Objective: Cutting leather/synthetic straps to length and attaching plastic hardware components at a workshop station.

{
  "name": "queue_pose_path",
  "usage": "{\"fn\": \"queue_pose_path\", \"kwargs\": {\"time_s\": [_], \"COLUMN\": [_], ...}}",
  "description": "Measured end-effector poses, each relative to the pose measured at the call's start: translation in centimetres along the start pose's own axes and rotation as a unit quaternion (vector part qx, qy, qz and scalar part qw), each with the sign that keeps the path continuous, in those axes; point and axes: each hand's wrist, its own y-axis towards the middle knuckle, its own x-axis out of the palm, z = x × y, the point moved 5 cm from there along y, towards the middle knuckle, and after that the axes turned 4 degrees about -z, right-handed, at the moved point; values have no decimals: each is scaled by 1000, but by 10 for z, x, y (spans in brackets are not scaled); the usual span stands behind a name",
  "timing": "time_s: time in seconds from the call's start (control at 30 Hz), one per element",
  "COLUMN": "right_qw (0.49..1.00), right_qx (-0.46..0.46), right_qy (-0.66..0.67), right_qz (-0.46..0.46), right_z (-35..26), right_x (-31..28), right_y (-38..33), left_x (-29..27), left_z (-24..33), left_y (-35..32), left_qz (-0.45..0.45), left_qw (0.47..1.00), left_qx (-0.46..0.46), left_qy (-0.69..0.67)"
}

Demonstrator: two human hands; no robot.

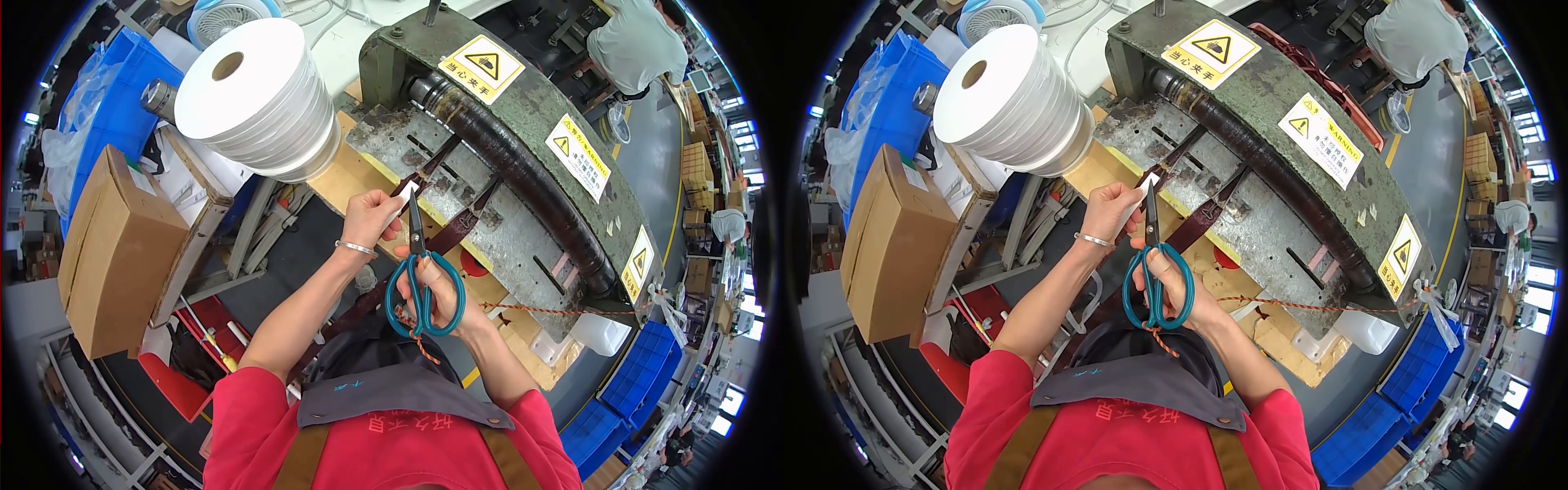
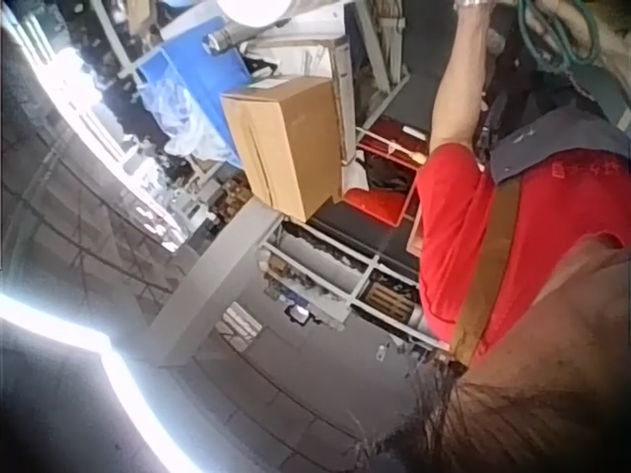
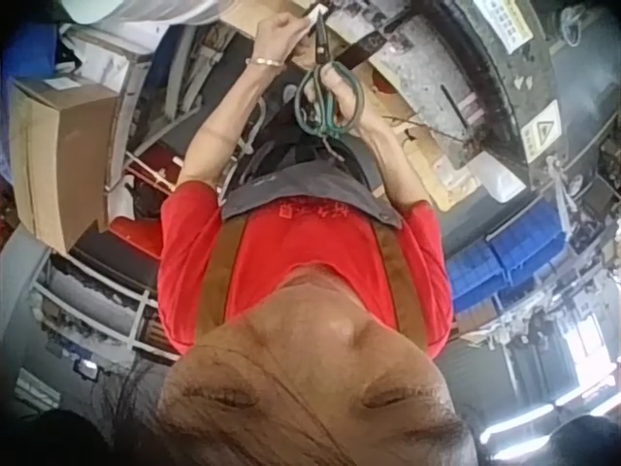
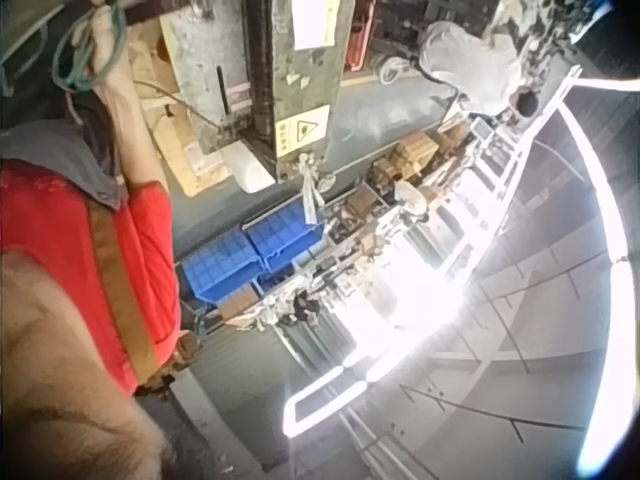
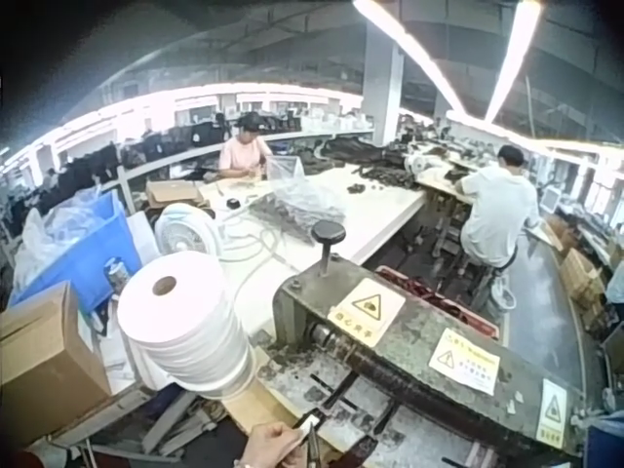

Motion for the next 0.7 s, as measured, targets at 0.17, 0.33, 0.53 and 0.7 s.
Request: {"fn": "queue_pose_path", "kwargs": {"time_s": [0.17,0.33,0.53,0.7], "right_qw": [999,999,997,996], "right_qx": [-3,-6,-13,-8], "right_qy": [46,40,56,79], "right_qz": [22,21,42,38], "right_z": [-1,-4,-2,-6], "right_x": [1,0,0,4], "right_y": [4,9,13,12], "left_x": [0,-2,-3,-4], "left_z": [0,-2,-1,1], "left_y": [1,4,7,6], "left_qz": [-6,-12,-28,-38], "left_qw": [1000,1000,999,999], "left_qx": [-1,-2,-17,-30], "left_qy": [-3,-2,-6,6]}}
